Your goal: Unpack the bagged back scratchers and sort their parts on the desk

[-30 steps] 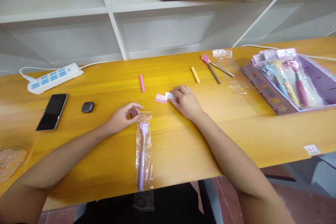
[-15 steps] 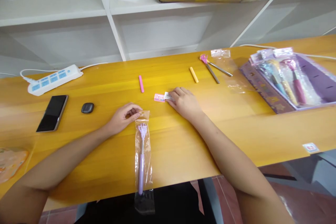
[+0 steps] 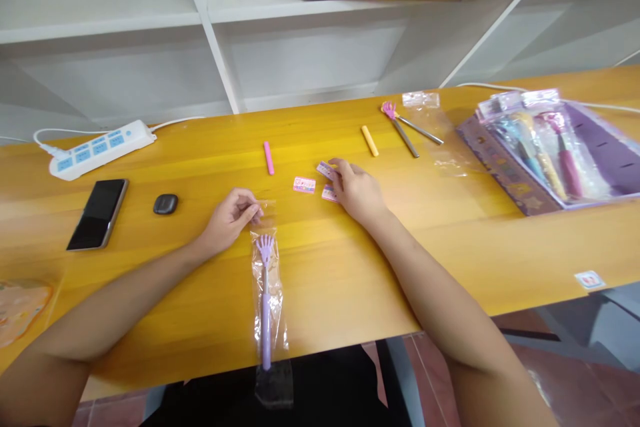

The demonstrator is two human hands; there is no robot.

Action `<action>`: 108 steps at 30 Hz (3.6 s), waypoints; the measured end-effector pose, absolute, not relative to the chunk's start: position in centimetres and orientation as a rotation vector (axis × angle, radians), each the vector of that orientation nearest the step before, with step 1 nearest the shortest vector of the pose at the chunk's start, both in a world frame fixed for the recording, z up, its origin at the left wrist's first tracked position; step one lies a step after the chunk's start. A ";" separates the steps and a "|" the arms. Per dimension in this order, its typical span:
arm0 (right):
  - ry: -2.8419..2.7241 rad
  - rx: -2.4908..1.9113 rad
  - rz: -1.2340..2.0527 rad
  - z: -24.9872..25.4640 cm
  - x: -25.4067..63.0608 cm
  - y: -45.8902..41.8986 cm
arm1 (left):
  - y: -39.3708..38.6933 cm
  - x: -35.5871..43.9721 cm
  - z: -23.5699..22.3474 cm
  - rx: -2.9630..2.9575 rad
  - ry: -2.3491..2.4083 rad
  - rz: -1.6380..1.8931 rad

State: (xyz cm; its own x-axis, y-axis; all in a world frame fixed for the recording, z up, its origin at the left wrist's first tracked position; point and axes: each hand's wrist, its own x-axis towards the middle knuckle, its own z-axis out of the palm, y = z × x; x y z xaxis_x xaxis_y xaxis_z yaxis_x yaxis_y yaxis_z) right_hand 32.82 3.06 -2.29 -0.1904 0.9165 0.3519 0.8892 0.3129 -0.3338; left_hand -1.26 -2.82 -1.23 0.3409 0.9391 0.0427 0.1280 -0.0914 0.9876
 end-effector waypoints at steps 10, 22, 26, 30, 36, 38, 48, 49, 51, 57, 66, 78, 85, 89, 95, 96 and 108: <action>-1.549 -1.213 0.694 -1.8 30.4 1.8 | -2.5 -1.4 -0.6 1.625 1.024 0.894; -1.768 -0.922 0.896 0.2 22.5 -0.8 | -2.6 -1.5 0.0 1.627 1.008 0.923; -1.603 -0.989 0.992 -1.7 22.1 -0.4 | -2.5 -1.6 0.2 1.665 0.993 0.907; -1.489 -0.964 1.128 -2.2 22.1 -0.7 | -2.5 -1.7 0.4 1.662 0.997 0.906; -1.543 -0.920 1.122 -2.0 22.0 -0.8 | -2.4 -1.9 0.1 1.627 0.959 0.883; -1.498 -0.906 1.146 -2.2 22.0 -0.7 | -2.4 -1.9 0.0 1.615 0.960 0.872; -1.546 -0.895 1.137 -1.8 22.1 -1.0 | -2.4 -2.0 -0.1 1.611 0.971 0.838; -1.517 -0.876 1.162 -1.9 22.0 -0.9 | -2.4 -2.0 -0.2 1.604 0.968 0.841; -1.467 -0.862 1.169 -2.0 21.9 -0.9 | -2.4 -2.0 -0.3 1.581 0.960 0.849; -1.473 -0.890 1.102 -1.9 21.9 -0.8 | -2.3 -1.9 -0.6 1.525 0.963 0.896; -1.402 -0.811 1.293 -1.9 21.7 -0.9 | -1.8 -1.9 -1.2 1.279 0.800 0.966; -1.485 -0.943 1.225 -2.4 21.7 -0.8 | -1.2 -1.8 -1.5 1.080 0.699 0.996; -1.551 -0.942 1.159 -2.4 21.7 -0.8 | -1.3 -1.7 -1.4 1.041 0.699 0.995; -1.600 -0.956 1.114 -2.4 21.8 -0.7 | -1.3 -1.6 -1.4 0.987 0.670 0.979; -1.677 -0.950 1.033 -2.4 21.9 -0.7 | -1.4 -1.6 -1.5 0.928 0.644 0.970; -1.692 -0.944 1.008 -2.3 21.9 -0.7 | -1.4 -1.6 -1.4 0.929 0.637 0.964; -1.837 -0.908 0.690 -1.7 22.0 -0.8 | -1.4 -1.6 -1.1 0.954 0.623 0.923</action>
State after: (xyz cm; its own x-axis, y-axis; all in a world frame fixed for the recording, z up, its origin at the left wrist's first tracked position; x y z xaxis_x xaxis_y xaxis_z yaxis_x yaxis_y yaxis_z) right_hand 22.04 -0.85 -1.67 -0.2828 0.8205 0.4967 0.2903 0.5668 -0.7710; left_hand -1.56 -1.43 -1.13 0.4836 0.8735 -0.0559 -0.3782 0.2662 0.8866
